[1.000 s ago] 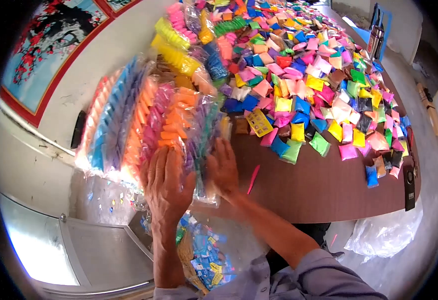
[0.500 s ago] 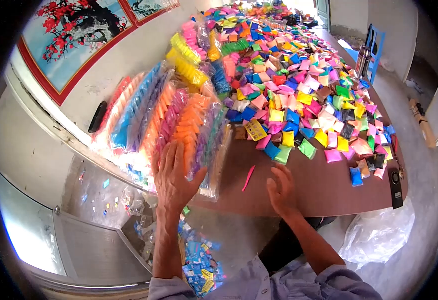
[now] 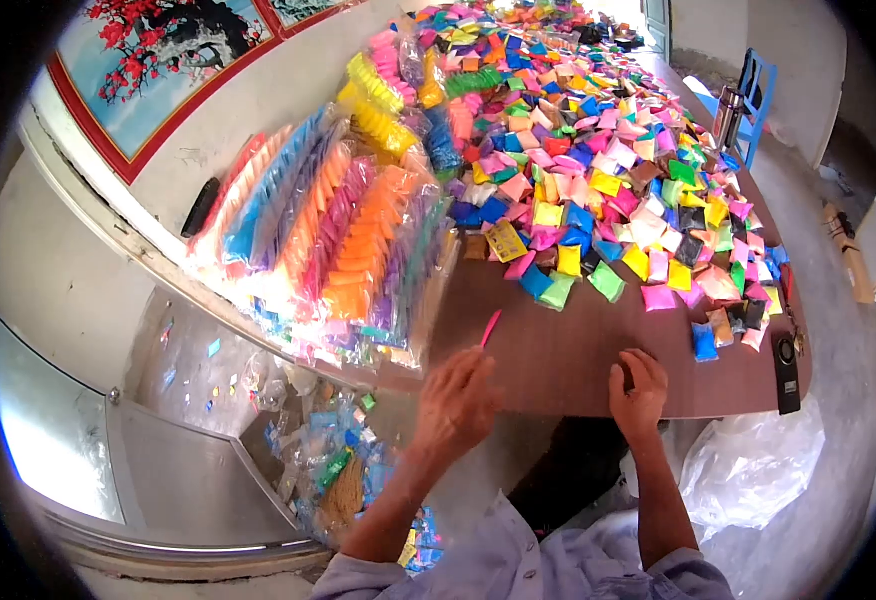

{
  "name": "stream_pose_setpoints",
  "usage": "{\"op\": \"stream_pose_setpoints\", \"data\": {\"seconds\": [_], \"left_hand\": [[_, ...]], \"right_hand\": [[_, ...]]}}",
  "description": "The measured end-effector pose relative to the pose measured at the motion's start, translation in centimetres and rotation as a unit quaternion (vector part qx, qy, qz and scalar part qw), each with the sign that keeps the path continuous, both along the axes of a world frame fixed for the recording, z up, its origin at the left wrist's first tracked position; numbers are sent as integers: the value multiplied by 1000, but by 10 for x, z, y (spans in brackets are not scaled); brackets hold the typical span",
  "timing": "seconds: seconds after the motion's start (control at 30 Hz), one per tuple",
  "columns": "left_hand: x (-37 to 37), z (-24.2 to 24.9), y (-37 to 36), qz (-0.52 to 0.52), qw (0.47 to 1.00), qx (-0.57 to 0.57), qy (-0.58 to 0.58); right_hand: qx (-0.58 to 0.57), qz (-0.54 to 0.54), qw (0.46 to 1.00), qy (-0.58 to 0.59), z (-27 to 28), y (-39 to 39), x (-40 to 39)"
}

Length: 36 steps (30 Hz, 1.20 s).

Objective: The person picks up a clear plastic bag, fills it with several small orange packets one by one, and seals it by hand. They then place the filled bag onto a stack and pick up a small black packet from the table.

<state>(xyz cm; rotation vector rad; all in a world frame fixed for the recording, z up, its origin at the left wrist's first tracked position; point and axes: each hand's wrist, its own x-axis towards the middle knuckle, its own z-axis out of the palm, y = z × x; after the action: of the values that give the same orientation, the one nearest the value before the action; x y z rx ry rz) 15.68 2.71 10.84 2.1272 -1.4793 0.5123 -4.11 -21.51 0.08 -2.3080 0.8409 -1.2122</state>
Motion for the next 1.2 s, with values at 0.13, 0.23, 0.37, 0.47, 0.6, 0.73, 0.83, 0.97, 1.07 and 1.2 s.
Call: {"op": "stream_pose_setpoints", "data": {"seconds": [0.13,0.23,0.37,0.47,0.6,0.73,0.83,0.97,1.07,1.2], "left_hand": [[-18,-40,-17,-21,994,44,99],[-28,-58,-30,-41,992,25,120],[-36,-66,-46,-5,988,27,155],[-31,-76,-50,-9,990,-9,137],[-17,-85,-55,6,993,-1,120],[0,-77,-77,-36,995,-30,88],[8,-95,-95,-23,995,-49,85],[9,-97,-98,-4,998,-13,55],[7,-98,-99,11,999,-14,43],[8,-100,-99,14,999,-10,50]], "right_hand": [[-24,-24,999,-16,-4,0,3],[-22,-19,999,-20,0,-1,1],[-24,-13,999,-36,1,-1,3],[-19,-19,999,-44,2,-1,4],[-35,-18,998,-56,-3,-1,3],[-27,-25,997,-62,-1,-2,1],[-10,-19,998,-64,-1,-1,2],[-7,-20,998,-65,-3,-2,2],[-13,-24,998,-54,-3,-2,3],[-18,-13,998,-66,3,-2,2]]}}
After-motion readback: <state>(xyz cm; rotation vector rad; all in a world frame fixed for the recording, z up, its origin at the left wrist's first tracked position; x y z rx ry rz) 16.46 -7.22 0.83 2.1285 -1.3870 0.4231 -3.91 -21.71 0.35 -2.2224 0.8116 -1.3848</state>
